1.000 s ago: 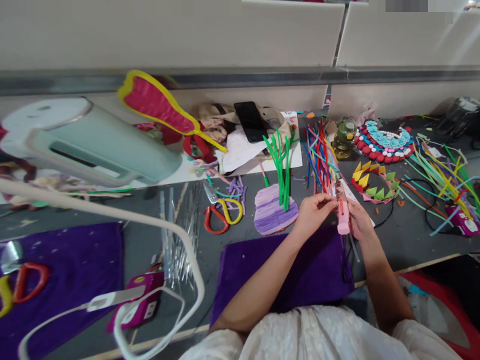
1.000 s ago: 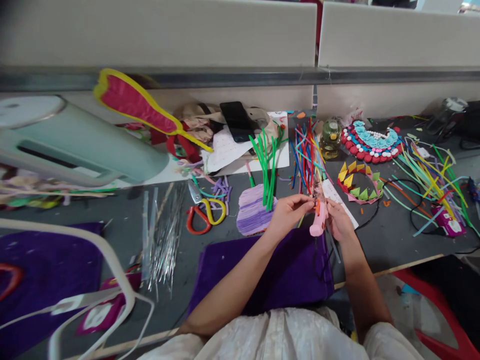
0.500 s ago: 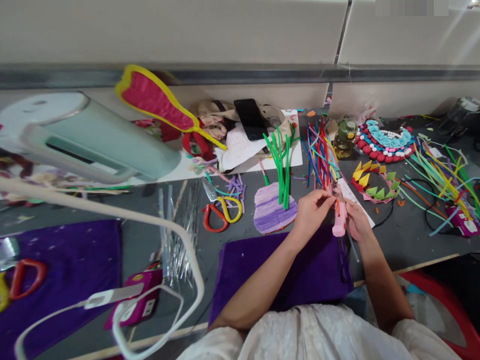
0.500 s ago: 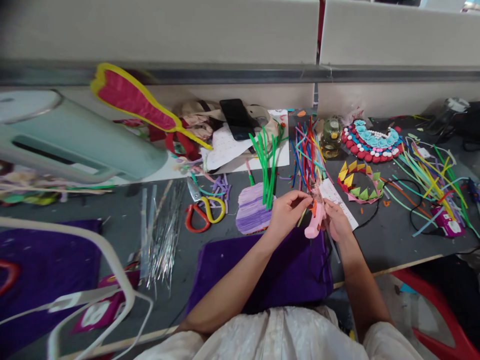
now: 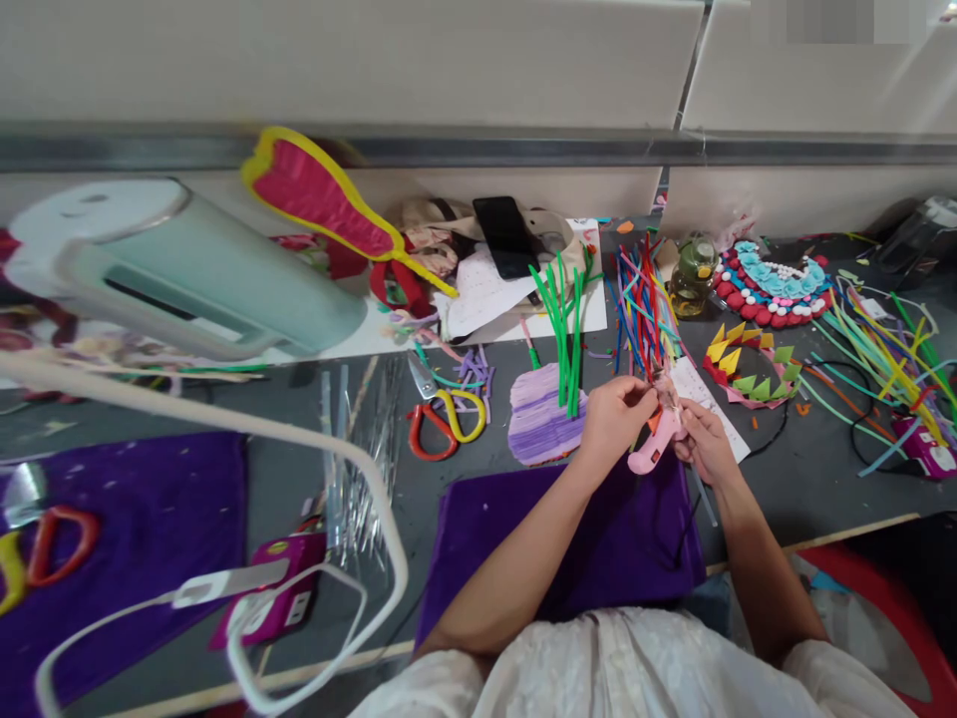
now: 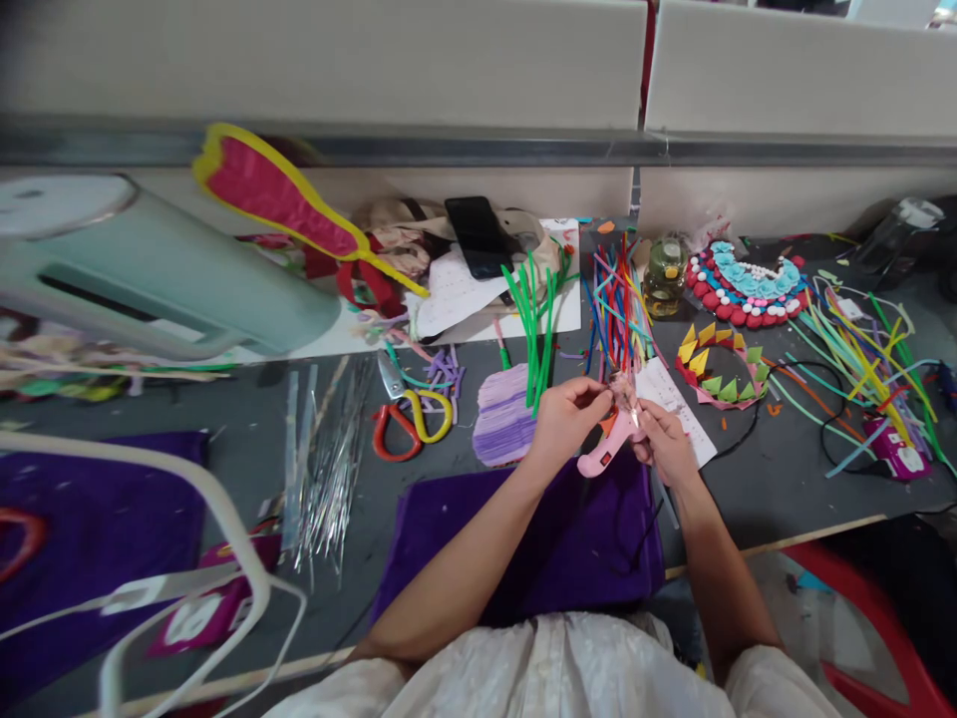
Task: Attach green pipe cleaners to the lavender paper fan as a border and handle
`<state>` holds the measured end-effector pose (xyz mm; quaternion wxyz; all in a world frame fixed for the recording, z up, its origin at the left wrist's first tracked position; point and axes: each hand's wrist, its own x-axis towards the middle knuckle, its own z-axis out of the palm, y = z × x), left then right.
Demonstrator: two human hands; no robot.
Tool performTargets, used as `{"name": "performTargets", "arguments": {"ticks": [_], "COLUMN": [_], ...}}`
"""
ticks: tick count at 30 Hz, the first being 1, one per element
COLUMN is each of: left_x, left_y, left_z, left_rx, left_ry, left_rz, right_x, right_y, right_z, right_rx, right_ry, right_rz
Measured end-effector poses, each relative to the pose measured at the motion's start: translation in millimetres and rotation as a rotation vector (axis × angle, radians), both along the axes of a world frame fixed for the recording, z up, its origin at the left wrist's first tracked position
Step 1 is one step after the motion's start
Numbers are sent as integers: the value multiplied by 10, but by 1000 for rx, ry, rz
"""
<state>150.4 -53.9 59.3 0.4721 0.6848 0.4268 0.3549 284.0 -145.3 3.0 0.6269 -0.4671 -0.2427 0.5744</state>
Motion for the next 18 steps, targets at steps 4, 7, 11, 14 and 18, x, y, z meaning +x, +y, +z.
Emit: {"name": "performTargets", "arguments": {"ticks": [4, 7, 11, 14, 18], "left_x": [-8, -12, -16, -12, -2], "left_y": [24, 35, 46, 58, 67], "left_z": [-16, -25, -44, -62, -66], "left_rx": [21, 26, 10, -39, -210], "left_ry": [59, 80, 64, -14, -181], "left_rz": [27, 41, 53, 51, 0], "right_x": [-32, -53, -77, -84, -59], "right_y": [1, -2, -6, -6, -5], "right_z": [-1, -7, -20, -19, -2], "right_rx": [32, 47, 34, 6, -26], "right_ry": [-38, -73, -57, 9, 63], "right_rz": [17, 6, 0, 9, -27]}}
